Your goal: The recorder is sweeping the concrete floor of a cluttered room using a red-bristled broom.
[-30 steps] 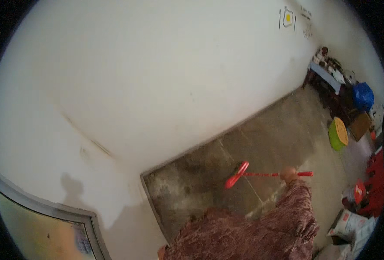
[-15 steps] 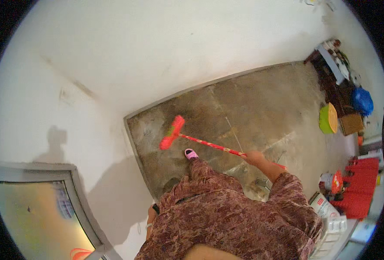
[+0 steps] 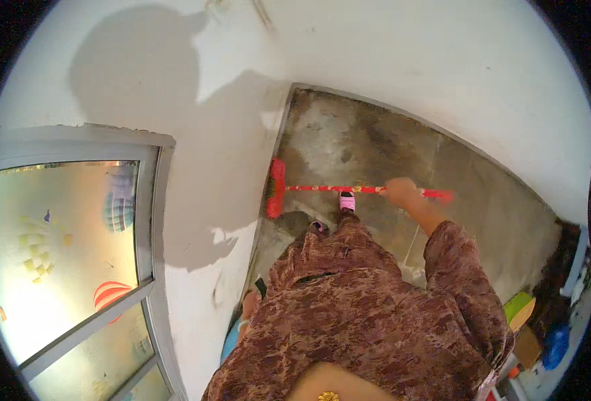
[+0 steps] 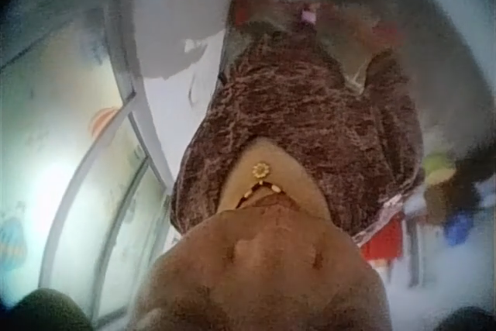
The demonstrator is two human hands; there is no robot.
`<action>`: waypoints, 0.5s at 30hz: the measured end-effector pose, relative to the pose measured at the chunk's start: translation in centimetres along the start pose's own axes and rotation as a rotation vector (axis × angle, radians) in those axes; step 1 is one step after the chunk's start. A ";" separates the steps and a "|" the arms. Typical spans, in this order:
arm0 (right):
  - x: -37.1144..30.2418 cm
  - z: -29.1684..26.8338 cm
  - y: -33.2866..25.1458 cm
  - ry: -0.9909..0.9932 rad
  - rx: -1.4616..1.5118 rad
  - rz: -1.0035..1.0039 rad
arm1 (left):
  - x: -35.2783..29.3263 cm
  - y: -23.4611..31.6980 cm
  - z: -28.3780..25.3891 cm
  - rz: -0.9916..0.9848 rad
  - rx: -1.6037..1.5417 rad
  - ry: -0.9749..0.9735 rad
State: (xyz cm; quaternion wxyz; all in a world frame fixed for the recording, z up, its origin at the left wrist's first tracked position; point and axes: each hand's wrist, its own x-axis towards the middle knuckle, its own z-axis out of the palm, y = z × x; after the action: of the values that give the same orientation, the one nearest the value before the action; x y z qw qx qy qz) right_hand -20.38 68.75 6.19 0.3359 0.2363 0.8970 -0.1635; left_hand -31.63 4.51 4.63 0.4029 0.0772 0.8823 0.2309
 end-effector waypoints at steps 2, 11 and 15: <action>2.7 -1.8 1.0 0.002 -0.048 -0.049 | -1.4 1.1 1.7 -0.056 -0.070 0.020; 9.6 -10.2 8.3 -0.107 -0.128 0.049 | -0.8 6.4 4.2 -0.231 -0.383 0.097; 7.0 -8.1 11.4 -0.062 -0.029 0.134 | 0.6 10.7 4.6 -0.482 -0.643 0.053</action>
State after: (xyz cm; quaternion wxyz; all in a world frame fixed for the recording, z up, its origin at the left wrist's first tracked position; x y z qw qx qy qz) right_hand -23.18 84.07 5.74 0.3772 0.2856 0.8706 -0.1351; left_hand -29.12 15.78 6.60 0.4263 -0.2677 0.7680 0.3959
